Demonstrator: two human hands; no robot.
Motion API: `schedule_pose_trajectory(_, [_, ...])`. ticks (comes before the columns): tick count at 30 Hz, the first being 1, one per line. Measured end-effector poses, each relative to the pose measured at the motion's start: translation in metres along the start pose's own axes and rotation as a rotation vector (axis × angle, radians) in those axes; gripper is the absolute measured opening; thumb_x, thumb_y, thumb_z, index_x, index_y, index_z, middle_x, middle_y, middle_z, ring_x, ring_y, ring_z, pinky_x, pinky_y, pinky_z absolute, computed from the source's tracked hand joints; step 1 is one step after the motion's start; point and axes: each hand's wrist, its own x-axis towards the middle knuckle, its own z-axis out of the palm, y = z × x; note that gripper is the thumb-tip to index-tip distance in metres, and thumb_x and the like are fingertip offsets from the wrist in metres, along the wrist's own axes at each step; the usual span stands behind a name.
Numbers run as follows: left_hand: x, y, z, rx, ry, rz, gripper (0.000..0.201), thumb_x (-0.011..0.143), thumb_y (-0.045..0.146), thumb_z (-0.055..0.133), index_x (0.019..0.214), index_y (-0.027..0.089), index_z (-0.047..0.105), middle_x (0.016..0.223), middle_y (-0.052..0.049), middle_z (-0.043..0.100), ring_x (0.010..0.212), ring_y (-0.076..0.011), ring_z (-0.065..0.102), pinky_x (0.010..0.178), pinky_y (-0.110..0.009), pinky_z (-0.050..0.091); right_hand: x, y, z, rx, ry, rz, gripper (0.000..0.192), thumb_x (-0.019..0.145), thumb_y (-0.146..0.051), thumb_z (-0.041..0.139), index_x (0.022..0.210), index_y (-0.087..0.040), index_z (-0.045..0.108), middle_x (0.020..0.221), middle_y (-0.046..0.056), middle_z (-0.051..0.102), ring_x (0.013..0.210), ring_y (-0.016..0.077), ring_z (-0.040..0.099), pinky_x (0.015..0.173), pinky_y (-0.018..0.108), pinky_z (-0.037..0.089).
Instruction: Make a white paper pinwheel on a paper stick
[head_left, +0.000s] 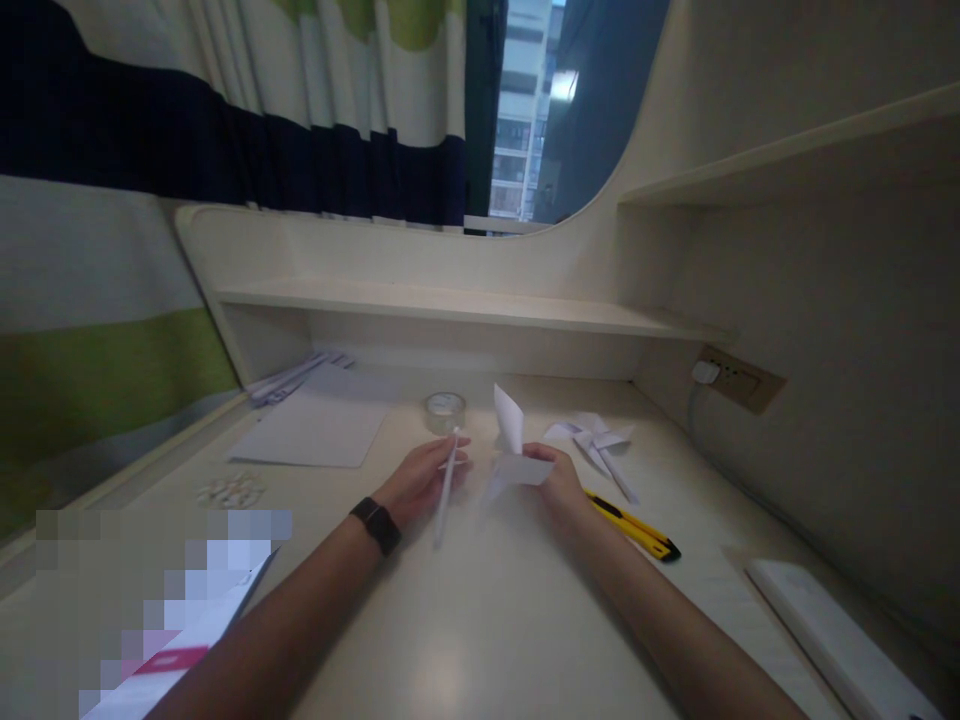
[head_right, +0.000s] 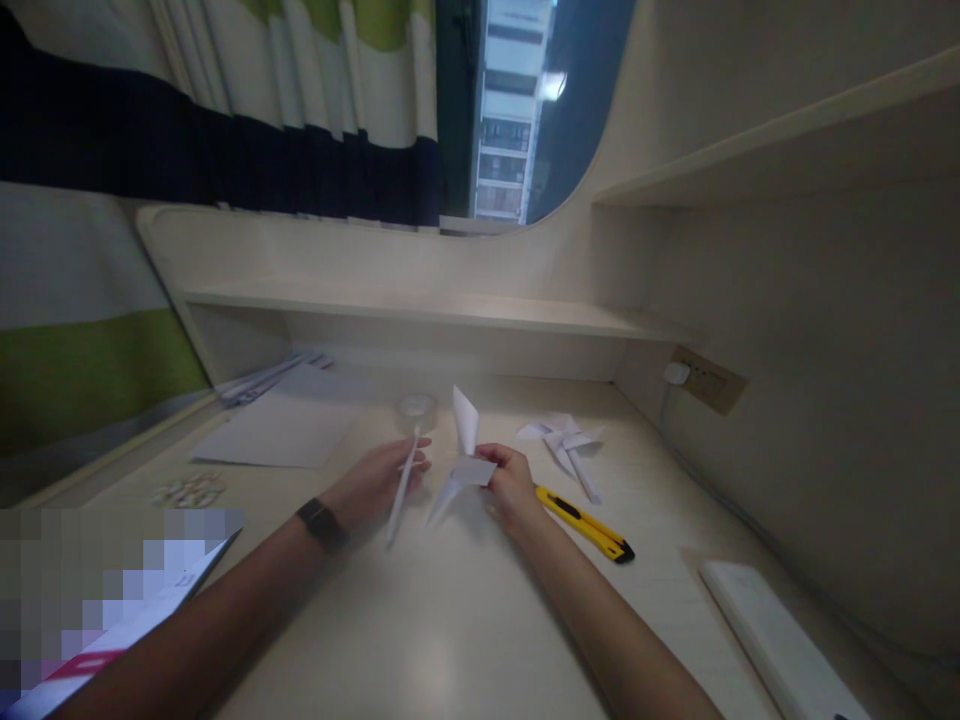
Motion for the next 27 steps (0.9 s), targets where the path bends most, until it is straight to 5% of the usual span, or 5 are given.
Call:
schedule_pose_trajectory(9, [-0.057, 0.005, -0.007, -0.001, -0.033, -0.028, 0.034, 0.081, 0.04, 0.066, 0.102, 0.013, 0.064, 0.07, 0.002, 0.05, 0.048, -0.0042, 0.039, 0.041, -0.017, 0.024, -0.023, -0.017, 0.034, -0.157, -0.088, -0.12, 0.023, 0.057, -0.035, 0.076, 0.068, -0.016, 0.07, 0.061, 0.001, 0.066, 0.053, 0.0134, 0.056, 0.05, 0.023, 0.04])
schedule_pose_trajectory(20, [-0.073, 0.011, -0.009, 0.136, -0.125, 0.079, 0.03, 0.079, 0.038, 0.068, 0.099, 0.017, 0.063, 0.088, -0.006, 0.063, 0.066, -0.0126, 0.056, 0.055, -0.023, 0.039, -0.049, -0.021, 0.032, -0.241, -0.008, -0.251, 0.02, 0.063, -0.036, 0.073, 0.071, -0.018, 0.07, 0.065, 0.002, 0.067, 0.057, 0.0144, 0.056, 0.055, 0.025, 0.043])
schedule_pose_trajectory(27, [-0.088, 0.041, -0.003, 0.35, -0.217, 0.249, 0.012, 0.076, 0.026, 0.071, 0.081, 0.015, 0.07, 0.079, -0.005, 0.068, 0.073, -0.0154, 0.059, 0.069, -0.026, 0.044, -0.069, -0.041, 0.039, -0.295, -0.016, -0.457, 0.016, 0.073, -0.034, 0.069, 0.075, -0.018, 0.068, 0.066, 0.002, 0.064, 0.06, 0.0144, 0.056, 0.054, 0.024, 0.044])
